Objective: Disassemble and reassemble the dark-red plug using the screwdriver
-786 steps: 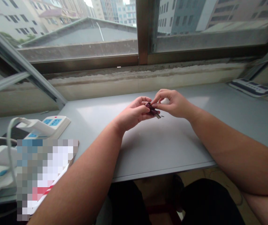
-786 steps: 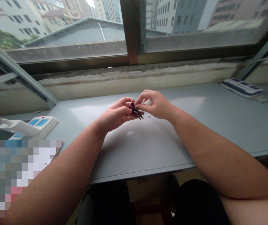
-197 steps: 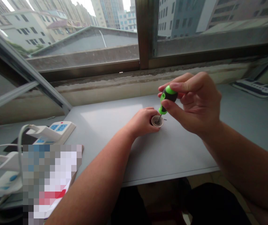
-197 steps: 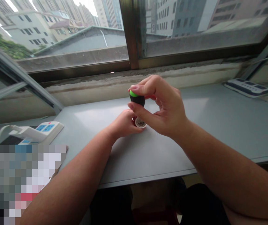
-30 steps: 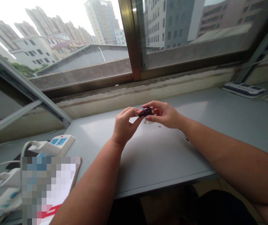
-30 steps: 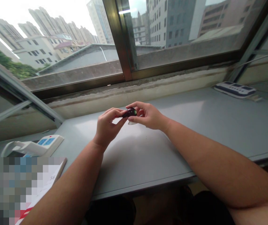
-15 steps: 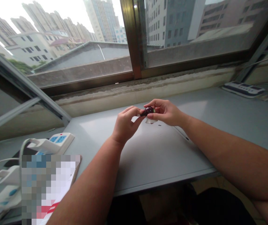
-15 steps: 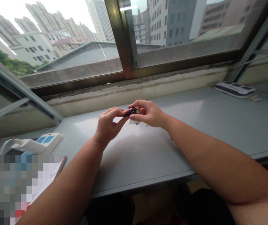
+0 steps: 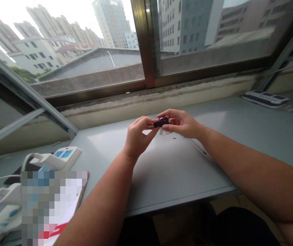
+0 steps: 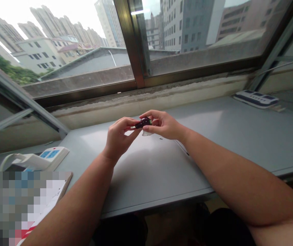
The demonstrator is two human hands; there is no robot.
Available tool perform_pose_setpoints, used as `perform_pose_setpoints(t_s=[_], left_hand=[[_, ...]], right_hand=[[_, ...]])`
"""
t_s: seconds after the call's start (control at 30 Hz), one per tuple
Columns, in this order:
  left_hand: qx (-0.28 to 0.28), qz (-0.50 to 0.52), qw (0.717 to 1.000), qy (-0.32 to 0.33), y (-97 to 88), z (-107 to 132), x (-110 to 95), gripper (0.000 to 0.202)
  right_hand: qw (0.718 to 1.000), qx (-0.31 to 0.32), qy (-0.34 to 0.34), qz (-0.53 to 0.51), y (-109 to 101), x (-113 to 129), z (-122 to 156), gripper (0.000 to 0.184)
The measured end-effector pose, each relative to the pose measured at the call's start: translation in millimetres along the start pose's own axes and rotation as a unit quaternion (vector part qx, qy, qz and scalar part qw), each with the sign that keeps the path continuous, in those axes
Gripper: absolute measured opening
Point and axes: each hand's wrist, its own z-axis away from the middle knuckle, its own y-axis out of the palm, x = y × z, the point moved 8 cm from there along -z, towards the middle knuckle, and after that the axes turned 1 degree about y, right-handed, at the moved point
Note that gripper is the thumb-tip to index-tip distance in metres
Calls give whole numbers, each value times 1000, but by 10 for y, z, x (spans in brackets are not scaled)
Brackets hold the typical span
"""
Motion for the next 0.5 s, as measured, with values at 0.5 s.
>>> perform_pose_setpoints(t_s=[0.5], left_hand=[[2,257,951,-174,126,33,356,34]], right_hand=[[970,-46,-129,201,-124,199,58,81]])
